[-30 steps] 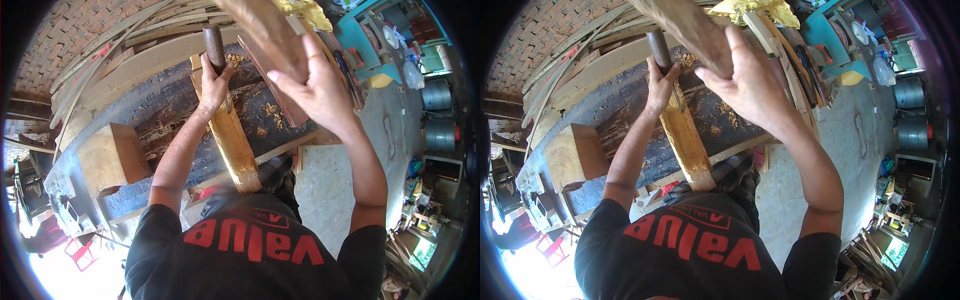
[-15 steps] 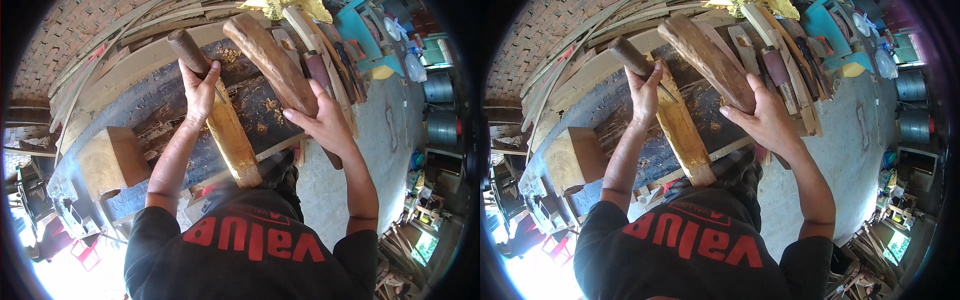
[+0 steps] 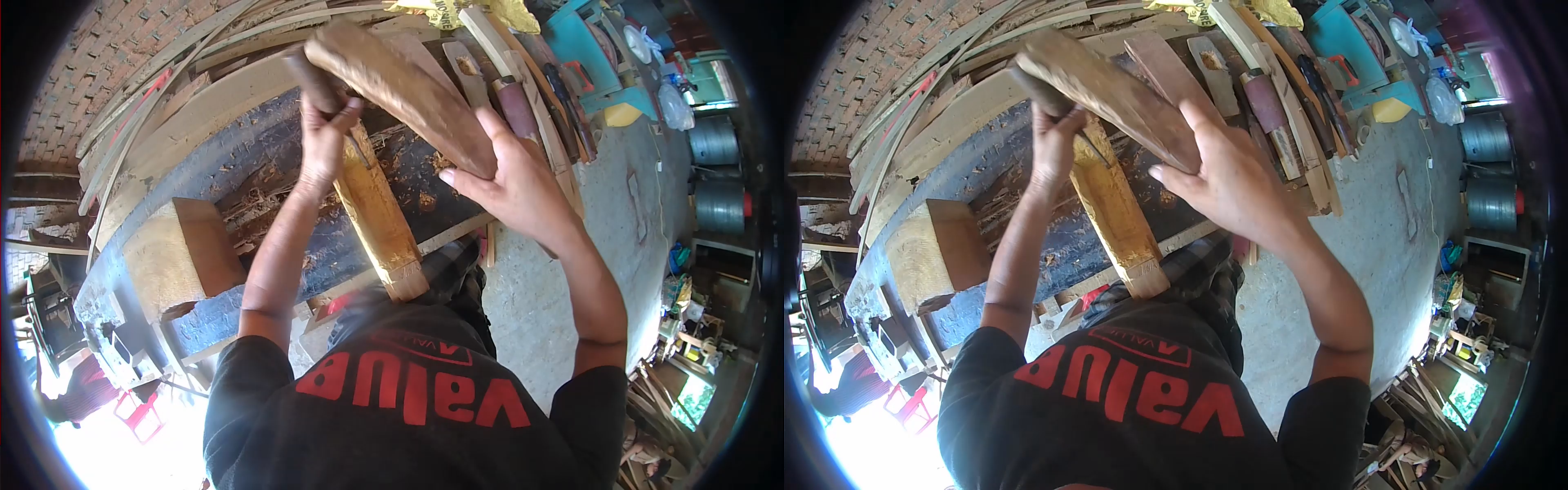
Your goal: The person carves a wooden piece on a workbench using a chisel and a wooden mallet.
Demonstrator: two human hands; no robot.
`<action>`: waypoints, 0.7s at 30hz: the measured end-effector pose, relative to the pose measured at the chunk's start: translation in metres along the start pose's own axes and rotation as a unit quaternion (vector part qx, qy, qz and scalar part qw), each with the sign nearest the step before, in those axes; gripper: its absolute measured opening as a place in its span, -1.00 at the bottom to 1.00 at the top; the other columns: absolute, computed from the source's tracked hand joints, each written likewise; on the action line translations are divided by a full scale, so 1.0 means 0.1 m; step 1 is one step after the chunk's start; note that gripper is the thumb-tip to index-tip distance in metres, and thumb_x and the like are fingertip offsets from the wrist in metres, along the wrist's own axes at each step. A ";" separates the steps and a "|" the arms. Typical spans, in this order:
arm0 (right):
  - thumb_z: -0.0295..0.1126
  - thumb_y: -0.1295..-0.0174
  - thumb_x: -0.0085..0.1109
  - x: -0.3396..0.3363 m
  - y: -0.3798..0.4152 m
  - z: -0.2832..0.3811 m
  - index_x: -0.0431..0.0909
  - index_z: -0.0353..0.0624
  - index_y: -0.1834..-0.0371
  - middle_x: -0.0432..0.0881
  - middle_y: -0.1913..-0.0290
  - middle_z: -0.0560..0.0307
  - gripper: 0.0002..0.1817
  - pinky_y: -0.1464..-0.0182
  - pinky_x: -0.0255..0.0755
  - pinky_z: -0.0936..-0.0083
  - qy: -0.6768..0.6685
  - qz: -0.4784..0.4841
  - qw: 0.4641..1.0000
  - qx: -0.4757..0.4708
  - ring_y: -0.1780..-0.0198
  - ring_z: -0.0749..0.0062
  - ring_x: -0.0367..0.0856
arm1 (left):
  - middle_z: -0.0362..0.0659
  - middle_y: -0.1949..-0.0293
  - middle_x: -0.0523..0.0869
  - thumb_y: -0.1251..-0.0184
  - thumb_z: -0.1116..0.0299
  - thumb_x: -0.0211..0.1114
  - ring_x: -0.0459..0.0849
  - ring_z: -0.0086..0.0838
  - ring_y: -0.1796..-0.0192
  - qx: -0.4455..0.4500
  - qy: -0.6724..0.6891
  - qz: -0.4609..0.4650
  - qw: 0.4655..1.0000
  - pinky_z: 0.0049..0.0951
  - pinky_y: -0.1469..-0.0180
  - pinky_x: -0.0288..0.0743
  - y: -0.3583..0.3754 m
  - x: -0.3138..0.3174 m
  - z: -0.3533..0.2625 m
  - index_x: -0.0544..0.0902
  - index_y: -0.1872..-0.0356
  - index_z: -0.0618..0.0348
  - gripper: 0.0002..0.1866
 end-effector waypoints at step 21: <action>-0.35 -0.09 0.48 0.66 1.61 -0.86 0.47 -0.31 -0.07 0.69 0.19 0.07 -0.47 0.08 0.51 0.47 -0.276 -0.107 0.928 0.225 0.19 0.45 0.64 | -0.20 0.29 0.49 0.21 0.19 0.71 0.55 -0.40 0.27 0.293 -0.087 0.090 0.948 -0.37 0.25 0.49 1.06 0.52 -0.14 0.47 0.21 0.05 -0.41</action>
Point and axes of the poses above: each hand's wrist, its own y-axis away from the middle knuckle, its own x-axis out of the palm, z = x × y, the point moved 8 cm from there along -y, towards the middle knuckle
